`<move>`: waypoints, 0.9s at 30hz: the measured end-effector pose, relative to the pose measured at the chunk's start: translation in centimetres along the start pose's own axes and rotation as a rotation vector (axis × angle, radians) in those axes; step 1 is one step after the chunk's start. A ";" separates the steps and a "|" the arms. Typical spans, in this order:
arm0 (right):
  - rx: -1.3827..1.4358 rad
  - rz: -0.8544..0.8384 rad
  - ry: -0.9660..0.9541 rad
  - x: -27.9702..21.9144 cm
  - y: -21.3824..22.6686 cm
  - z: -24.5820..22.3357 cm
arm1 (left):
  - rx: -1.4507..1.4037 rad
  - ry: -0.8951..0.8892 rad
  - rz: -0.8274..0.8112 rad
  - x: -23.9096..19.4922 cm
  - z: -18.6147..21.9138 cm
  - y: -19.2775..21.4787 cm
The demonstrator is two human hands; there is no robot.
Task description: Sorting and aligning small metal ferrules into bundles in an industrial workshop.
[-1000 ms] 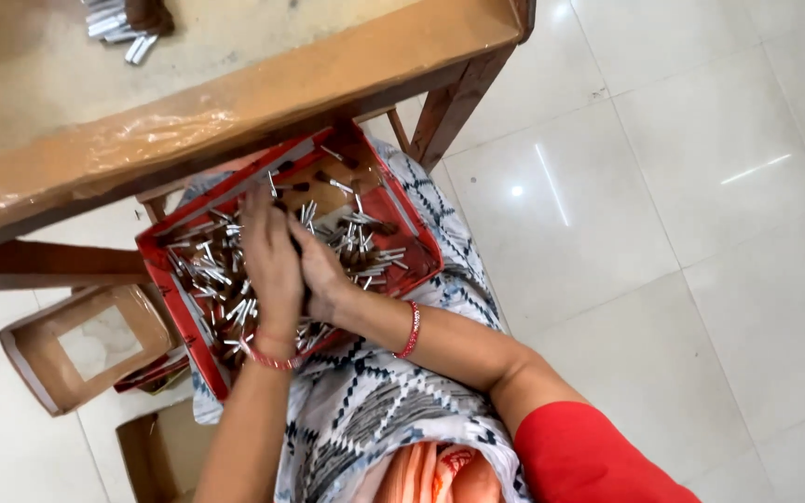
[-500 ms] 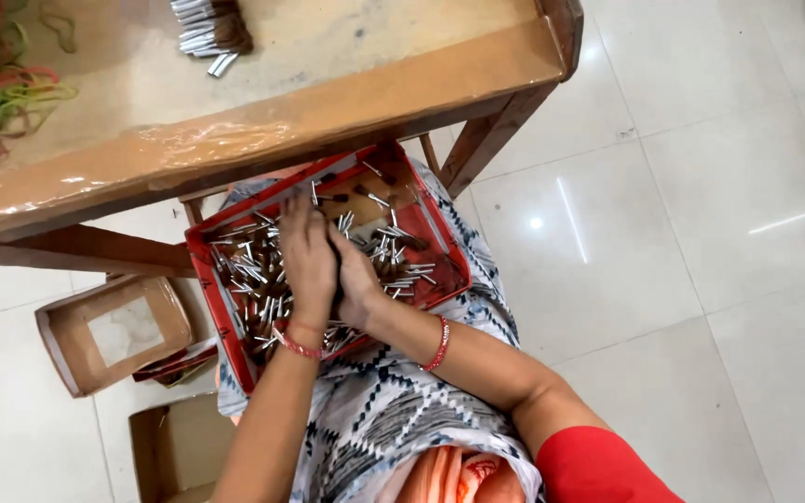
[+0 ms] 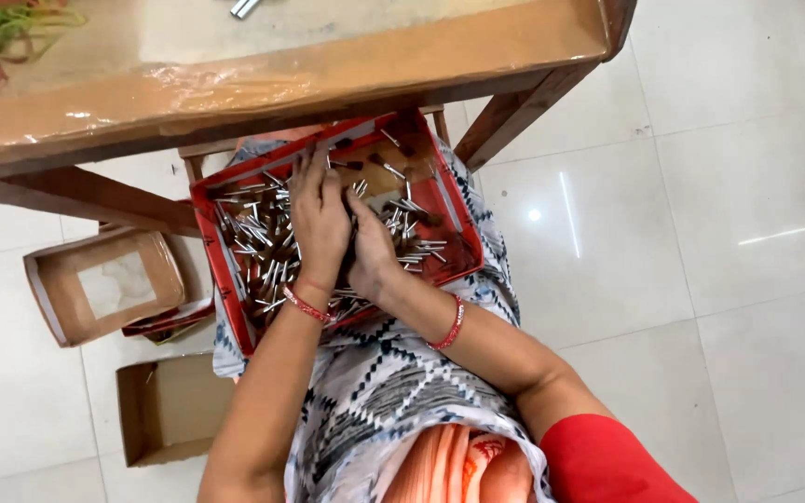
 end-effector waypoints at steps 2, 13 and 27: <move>-0.018 -0.132 0.163 1.4 1.7 -0.8 | -0.004 0.007 -0.009 -1.9 2.4 -0.5; 0.051 -0.230 0.306 3.6 3.5 -0.3 | -0.002 -0.036 -0.071 -1.1 2.3 -0.9; -0.001 -0.361 0.360 2.2 3.1 -1.8 | 0.076 -0.033 -0.065 -2.0 4.6 -1.0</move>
Point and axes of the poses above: each hand's wrist, its own x-axis towards the middle knuckle, its own y-axis out of the back of the hand, z = x × y, the point moved 2 cm from there along x, towards the middle knuckle, and after that the axes turned 9 degrees about -x, right-handed, at the moved point
